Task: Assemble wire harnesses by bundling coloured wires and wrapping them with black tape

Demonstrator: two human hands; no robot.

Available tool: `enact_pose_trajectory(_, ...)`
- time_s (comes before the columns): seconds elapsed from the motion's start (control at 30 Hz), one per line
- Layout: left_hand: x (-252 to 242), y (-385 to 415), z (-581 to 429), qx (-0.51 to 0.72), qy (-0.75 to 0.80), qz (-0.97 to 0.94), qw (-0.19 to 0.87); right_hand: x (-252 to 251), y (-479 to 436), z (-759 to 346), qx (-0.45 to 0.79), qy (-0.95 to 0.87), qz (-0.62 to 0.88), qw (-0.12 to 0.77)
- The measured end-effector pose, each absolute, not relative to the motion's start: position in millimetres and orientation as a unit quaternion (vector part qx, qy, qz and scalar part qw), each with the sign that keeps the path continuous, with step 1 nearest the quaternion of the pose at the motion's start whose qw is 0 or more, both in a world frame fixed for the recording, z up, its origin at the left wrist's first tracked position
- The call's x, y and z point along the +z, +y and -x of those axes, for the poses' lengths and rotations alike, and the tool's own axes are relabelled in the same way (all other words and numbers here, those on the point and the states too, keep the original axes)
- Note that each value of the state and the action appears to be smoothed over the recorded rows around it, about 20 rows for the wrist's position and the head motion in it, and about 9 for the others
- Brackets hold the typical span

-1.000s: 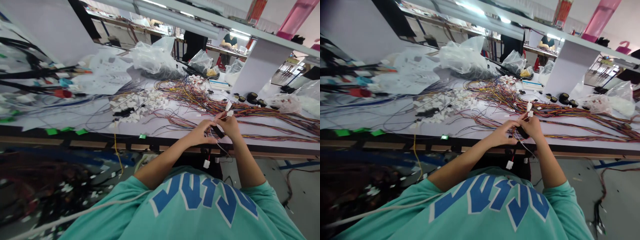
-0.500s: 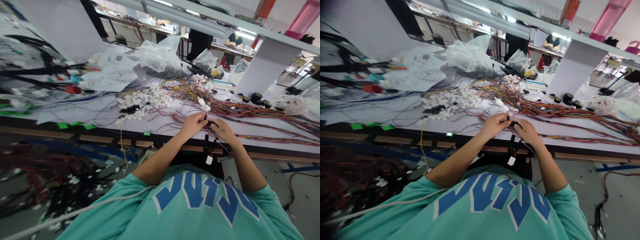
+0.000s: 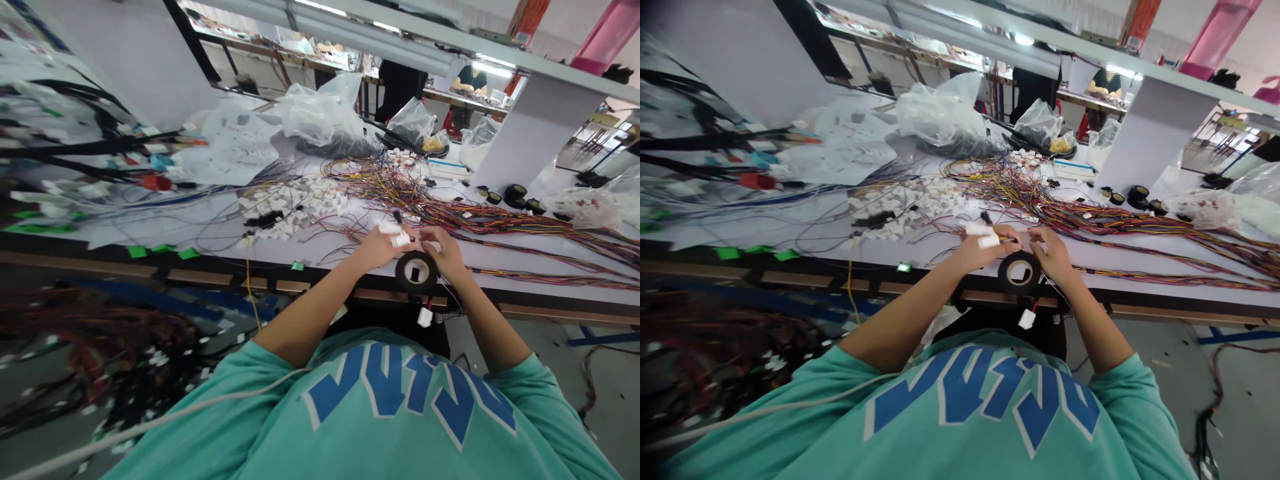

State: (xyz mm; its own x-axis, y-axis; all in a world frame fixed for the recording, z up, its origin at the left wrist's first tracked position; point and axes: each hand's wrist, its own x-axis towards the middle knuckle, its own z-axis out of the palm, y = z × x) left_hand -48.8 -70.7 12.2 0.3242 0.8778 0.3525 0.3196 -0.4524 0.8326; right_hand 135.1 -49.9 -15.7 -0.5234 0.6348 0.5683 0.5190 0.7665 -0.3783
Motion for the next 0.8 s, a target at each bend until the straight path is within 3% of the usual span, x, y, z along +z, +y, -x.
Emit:
enact_pose_trajectory(0.07,5,-67,47,0.444,0.43,-0.671,0.409,-11,-71,-137,-0.011,-0.893,0.28,0.352)
enact_pose_trajectory(0.17,-3,-66,41,0.49,0.448,-0.599,0.448,-1,-101,-130,-0.143,-0.942,0.173,0.249)
enact_pose_trajectory(0.3,-5,-71,39,0.505,0.43,-0.551,0.507,17,-117,-129,-0.184,-0.965,0.128,0.138)
enact_pose_trajectory(0.47,-6,-83,45,0.457,0.463,-0.603,0.463,31,-96,-148,-0.106,-0.933,0.321,0.124)
enact_pose_trajectory(0.57,-3,-86,44,0.432,0.426,-0.701,0.374,19,-73,-143,-0.033,-0.932,0.335,0.138)
enact_pose_trajectory(0.67,1,-83,42,0.453,0.387,-0.745,0.298,2,-58,-131,0.077,-0.914,0.339,0.209)
enact_pose_trajectory(0.8,-5,-75,42,0.511,0.401,-0.673,0.353,-3,-58,-134,0.281,-0.844,0.379,0.256)
